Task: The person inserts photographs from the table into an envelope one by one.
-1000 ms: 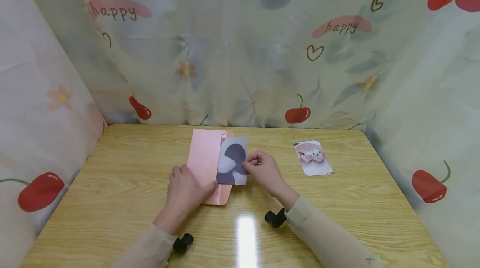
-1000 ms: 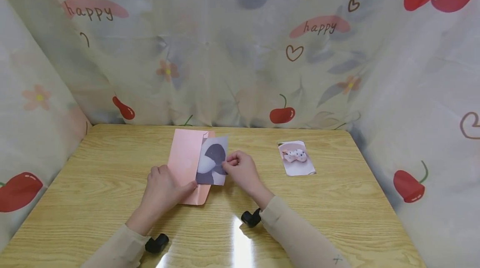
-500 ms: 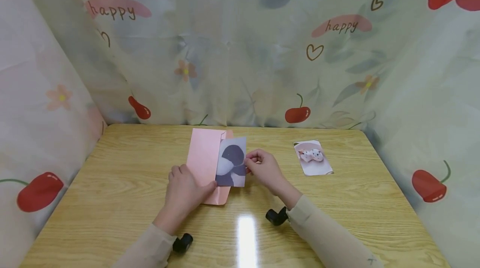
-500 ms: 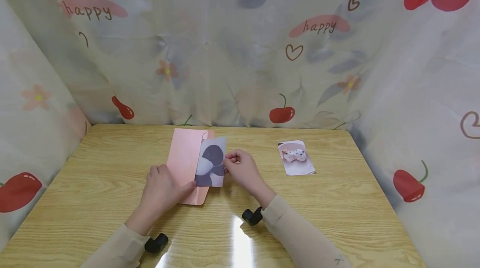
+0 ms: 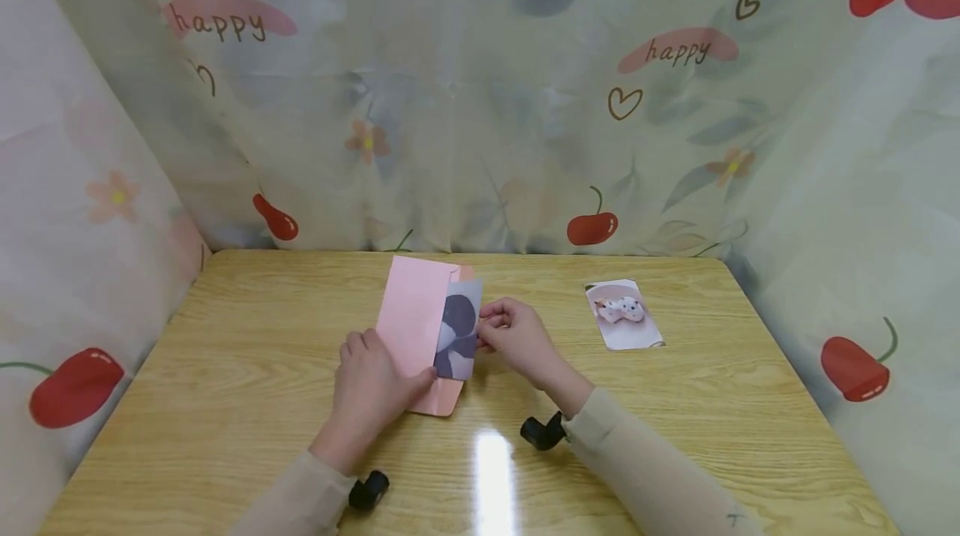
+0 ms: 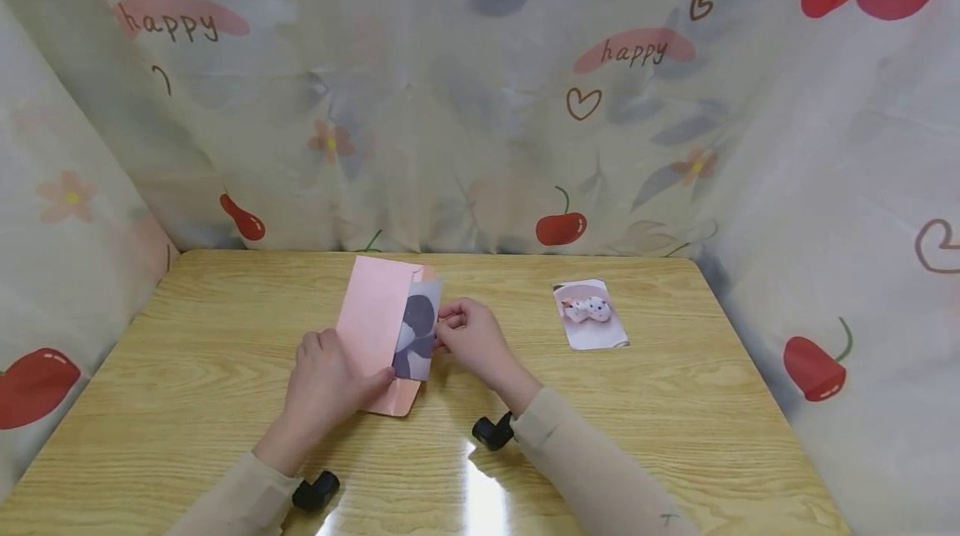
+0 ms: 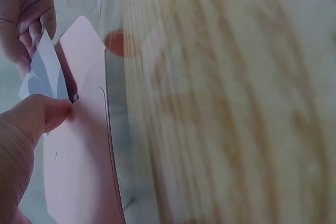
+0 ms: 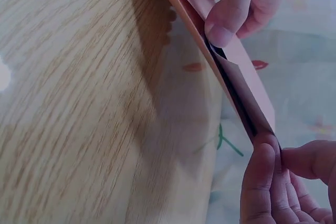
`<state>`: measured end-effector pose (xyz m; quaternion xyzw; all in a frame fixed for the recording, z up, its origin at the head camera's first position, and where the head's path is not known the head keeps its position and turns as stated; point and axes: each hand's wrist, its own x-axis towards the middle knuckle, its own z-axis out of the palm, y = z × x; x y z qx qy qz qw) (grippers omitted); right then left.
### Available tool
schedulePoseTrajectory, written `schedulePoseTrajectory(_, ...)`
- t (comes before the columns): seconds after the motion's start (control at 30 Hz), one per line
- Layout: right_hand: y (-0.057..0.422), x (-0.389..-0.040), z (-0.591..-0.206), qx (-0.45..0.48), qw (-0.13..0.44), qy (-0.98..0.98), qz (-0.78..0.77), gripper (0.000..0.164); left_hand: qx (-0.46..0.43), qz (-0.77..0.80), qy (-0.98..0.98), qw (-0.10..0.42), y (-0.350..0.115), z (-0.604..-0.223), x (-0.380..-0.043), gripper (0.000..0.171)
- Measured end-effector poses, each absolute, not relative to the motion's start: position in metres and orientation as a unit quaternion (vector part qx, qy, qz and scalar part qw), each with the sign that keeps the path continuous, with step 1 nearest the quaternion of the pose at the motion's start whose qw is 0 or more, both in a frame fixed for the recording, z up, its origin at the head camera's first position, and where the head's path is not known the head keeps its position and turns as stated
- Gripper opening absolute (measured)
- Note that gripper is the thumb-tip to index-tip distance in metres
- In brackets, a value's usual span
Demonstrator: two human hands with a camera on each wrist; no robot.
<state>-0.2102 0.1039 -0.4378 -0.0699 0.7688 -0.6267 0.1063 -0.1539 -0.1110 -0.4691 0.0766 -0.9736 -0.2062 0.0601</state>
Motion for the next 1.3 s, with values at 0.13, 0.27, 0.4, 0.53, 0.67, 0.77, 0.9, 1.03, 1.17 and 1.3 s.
schedulePoseTrajectory(0.13,0.101,-0.211,-0.439,-0.057,0.111,0.779,-0.615,0.019,0.073,-0.209,-0.973,0.071,-0.110,-0.469,-0.153,0.104)
schedulePoseTrajectory(0.27,0.101,-0.212,-0.440,-0.045,0.108,0.788,-0.604,0.022,0.071,-0.216,-0.970,0.080,-0.109,-0.469,-0.152,0.102)
schedulePoseTrajectory(0.4,0.101,-0.213,-0.442,-0.039,0.101,0.790,-0.603,0.024,0.065,-0.223,-0.968,0.090,-0.108,-0.471,-0.152,0.101)
schedulePoseTrajectory(0.53,0.101,-0.219,-0.453,-0.029,0.099,0.795,-0.598,0.024,0.064,-0.225,-0.969,0.079,-0.106,-0.472,-0.152,0.101)
schedulePoseTrajectory(0.67,0.101,-0.221,-0.455,-0.029,0.112,0.803,-0.585,0.023,0.065,-0.227,-0.970,0.064,-0.104,-0.471,-0.151,0.101)
schedulePoseTrajectory(0.77,0.099,-0.221,-0.456,-0.028,0.121,0.805,-0.580,0.022,0.060,-0.230,-0.969,0.067,-0.103,-0.470,-0.150,0.099)
schedulePoseTrajectory(0.9,0.094,-0.221,-0.456,-0.024,0.125,0.803,-0.583,0.020,0.052,-0.230,-0.969,0.074,-0.102,-0.470,-0.149,0.099)
schedulePoseTrajectory(1.03,0.090,-0.222,-0.458,-0.027,0.121,0.801,-0.586,0.018,0.048,-0.227,-0.970,0.074,-0.101,-0.470,-0.149,0.100)
schedulePoseTrajectory(1.17,0.088,-0.222,-0.460,-0.032,0.119,0.805,-0.581,0.016,0.052,-0.226,-0.971,0.059,-0.099,-0.469,-0.149,0.102)
schedulePoseTrajectory(1.3,0.085,-0.221,-0.460,-0.037,0.120,0.812,-0.569,0.015,0.059,-0.226,-0.971,0.042,-0.098,-0.468,-0.149,0.103)
